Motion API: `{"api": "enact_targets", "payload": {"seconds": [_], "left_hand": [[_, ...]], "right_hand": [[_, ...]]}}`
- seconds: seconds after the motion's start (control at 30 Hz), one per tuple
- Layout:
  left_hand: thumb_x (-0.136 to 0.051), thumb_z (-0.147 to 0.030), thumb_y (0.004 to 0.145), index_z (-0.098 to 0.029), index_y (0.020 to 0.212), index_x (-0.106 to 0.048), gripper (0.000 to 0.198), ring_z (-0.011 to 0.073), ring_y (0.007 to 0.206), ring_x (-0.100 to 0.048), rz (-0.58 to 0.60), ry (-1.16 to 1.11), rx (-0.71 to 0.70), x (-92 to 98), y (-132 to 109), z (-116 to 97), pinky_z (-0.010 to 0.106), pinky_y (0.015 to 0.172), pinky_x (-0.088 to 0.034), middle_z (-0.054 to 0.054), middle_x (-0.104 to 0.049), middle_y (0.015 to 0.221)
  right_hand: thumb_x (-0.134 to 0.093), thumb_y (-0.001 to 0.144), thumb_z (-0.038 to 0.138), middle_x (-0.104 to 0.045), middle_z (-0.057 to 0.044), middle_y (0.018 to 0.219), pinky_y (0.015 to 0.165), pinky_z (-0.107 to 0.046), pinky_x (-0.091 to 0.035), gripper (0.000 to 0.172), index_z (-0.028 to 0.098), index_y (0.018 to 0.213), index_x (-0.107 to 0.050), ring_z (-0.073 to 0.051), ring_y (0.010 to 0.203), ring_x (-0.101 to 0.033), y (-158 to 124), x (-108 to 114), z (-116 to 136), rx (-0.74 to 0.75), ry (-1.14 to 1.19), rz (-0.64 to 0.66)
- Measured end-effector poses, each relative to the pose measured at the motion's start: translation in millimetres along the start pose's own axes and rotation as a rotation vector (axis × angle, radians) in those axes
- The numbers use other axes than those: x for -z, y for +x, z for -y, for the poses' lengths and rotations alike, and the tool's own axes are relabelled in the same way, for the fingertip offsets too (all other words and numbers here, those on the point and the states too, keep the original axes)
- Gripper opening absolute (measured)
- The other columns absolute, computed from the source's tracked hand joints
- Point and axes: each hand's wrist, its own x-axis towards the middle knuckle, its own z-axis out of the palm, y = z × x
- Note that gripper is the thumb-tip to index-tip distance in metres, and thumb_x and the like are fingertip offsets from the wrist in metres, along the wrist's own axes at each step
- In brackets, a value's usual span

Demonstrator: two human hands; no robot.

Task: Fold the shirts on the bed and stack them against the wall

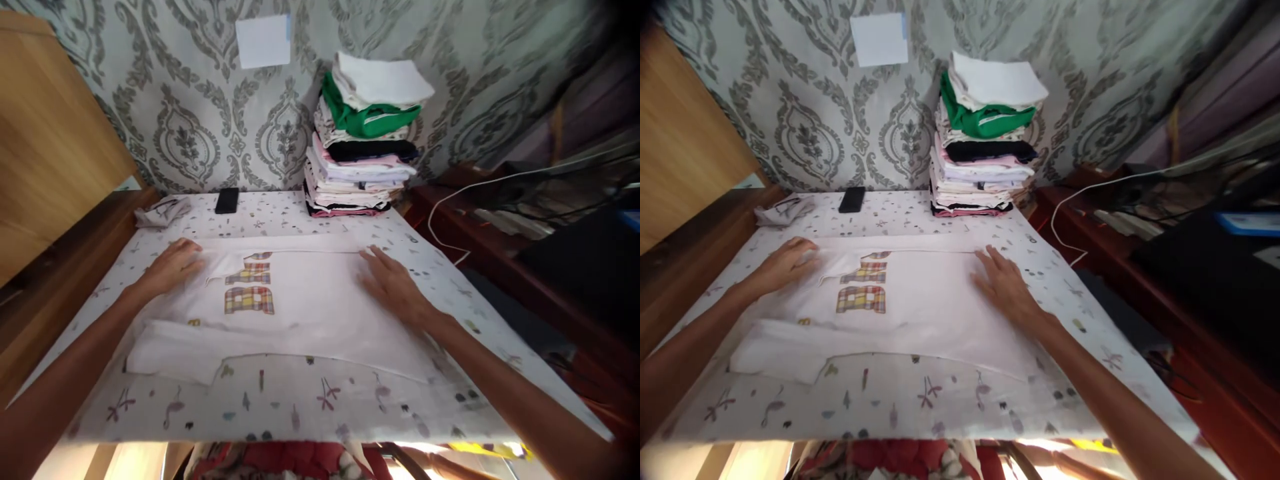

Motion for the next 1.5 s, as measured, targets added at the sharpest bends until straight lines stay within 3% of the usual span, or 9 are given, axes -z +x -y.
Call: {"api": "enact_targets", "payload": {"seconds": [0.13, 0.2, 0.43, 0.63, 0.87, 1.0, 1.17, 1.33, 1.5], "left_hand": [[-0.054, -0.049, 0.086, -0.022, 0.096, -0.069, 0.032, 0.0228, 0.1, -0.064, 0.618, -0.331, -0.163, 38.8, -53.0, -43.0, 0.028, 0.088, -0.047, 0.003, -0.07, 0.102], [-0.064, -0.043, 0.079, -0.023, 0.096, -0.07, 0.026, 0.0223, 0.098, -0.063, 0.762, -0.343, -0.205, 43.0, -76.6, -63.7, 0.026, 0.085, -0.046, 0.002, -0.069, 0.101], [-0.058, -0.041, 0.084, -0.021, 0.097, -0.066, 0.025, 0.0221, 0.09, -0.063, 0.579, -0.294, -0.207, 22.5, -91.8, -75.4, 0.028, 0.076, -0.046, 0.003, -0.067, 0.095], [-0.03, -0.054, 0.098, -0.022, 0.151, -0.036, 0.062, 0.0265, 0.144, -0.037, -0.095, -0.271, 0.011, -8.7, -25.1, -33.4, 0.038, 0.114, -0.031, 0.011, -0.04, 0.158], [-0.035, -0.064, 0.095, -0.023, 0.157, -0.028, 0.075, 0.0287, 0.154, -0.011, 0.208, -0.083, -0.2, -46.5, 0.9, -20.1, 0.049, 0.123, -0.005, 0.01, -0.015, 0.168], [-0.043, -0.06, 0.093, -0.023, 0.135, -0.057, 0.058, 0.0285, 0.138, -0.044, 0.191, -0.378, -0.196, -3.1, -22.9, -25.5, 0.038, 0.111, -0.034, 0.009, -0.051, 0.149], [-0.068, -0.048, 0.078, -0.02, 0.081, -0.067, 0.028, 0.019, 0.082, -0.064, 0.782, -0.351, -0.246, 42.6, -80.2, -57.0, 0.025, 0.074, -0.045, 0.0, -0.069, 0.083], [-0.062, -0.022, 0.076, -0.02, 0.082, -0.057, 0.008, 0.024, 0.091, -0.059, 0.519, 0.052, -0.255, 8.5, -123.3, -77.9, 0.031, 0.075, -0.042, 0.005, -0.066, 0.093], [-0.047, -0.016, 0.076, -0.022, 0.069, -0.052, 0.011, 0.0205, 0.077, -0.058, 0.451, -0.093, -0.299, 11.7, -119.7, -64.1, 0.029, 0.072, -0.041, 0.003, -0.063, 0.077]], "right_hand": [[-0.045, 0.095, 0.057, -0.052, -0.008, 0.148, 0.109, -0.046, -0.048, 0.046, 0.03, 0.126, -0.064, -0.03, 0.13, -0.055, -83.9, 16.1, 23.9, 0.141, 0.155, 0.055], [-0.054, 0.091, 0.059, -0.057, -0.006, 0.141, 0.098, -0.043, -0.057, 0.041, 0.033, 0.117, -0.07, -0.03, 0.121, -0.062, -117.2, 17.2, 30.2, 0.143, 0.174, 0.086], [-0.057, 0.09, 0.052, -0.062, -0.006, 0.136, 0.096, -0.048, -0.057, 0.036, 0.032, 0.117, -0.073, -0.032, 0.117, -0.064, -150.8, -1.9, 26.0, 0.111, 0.135, -0.033], [-0.058, 0.09, 0.052, -0.065, -0.007, 0.131, 0.091, -0.049, -0.059, 0.035, 0.032, 0.114, -0.073, -0.031, 0.113, -0.065, -149.0, -19.9, 14.5, 0.194, 0.128, -0.154], [-0.056, 0.092, 0.05, -0.065, -0.007, 0.129, 0.091, -0.047, -0.06, 0.031, 0.032, 0.112, -0.073, -0.03, 0.112, -0.065, -149.7, -17.8, 21.7, 0.169, 0.198, -0.192], [-0.056, 0.094, 0.043, -0.067, -0.007, 0.126, 0.089, -0.043, -0.061, 0.028, 0.029, 0.113, -0.071, -0.027, 0.109, -0.068, -148.1, -4.6, 27.7, 0.177, 0.231, -0.145], [-0.053, 0.095, 0.035, -0.068, -0.008, 0.125, 0.084, -0.04, -0.062, 0.022, 0.026, 0.106, -0.069, -0.026, 0.108, -0.068, -146.0, -3.0, 25.9, 0.164, 0.201, -0.171], [-0.051, 0.093, 0.041, -0.07, -0.009, 0.121, 0.088, -0.046, -0.06, 0.027, 0.027, 0.101, -0.072, -0.029, 0.105, -0.07, -140.6, -4.2, 28.4, 0.093, 0.196, -0.192], [-0.052, 0.09, 0.053, -0.072, -0.008, 0.12, 0.089, -0.046, -0.059, 0.033, 0.029, 0.101, -0.073, -0.031, 0.107, -0.069, -133.7, 15.0, 28.5, -0.043, 0.351, -0.064]]}}
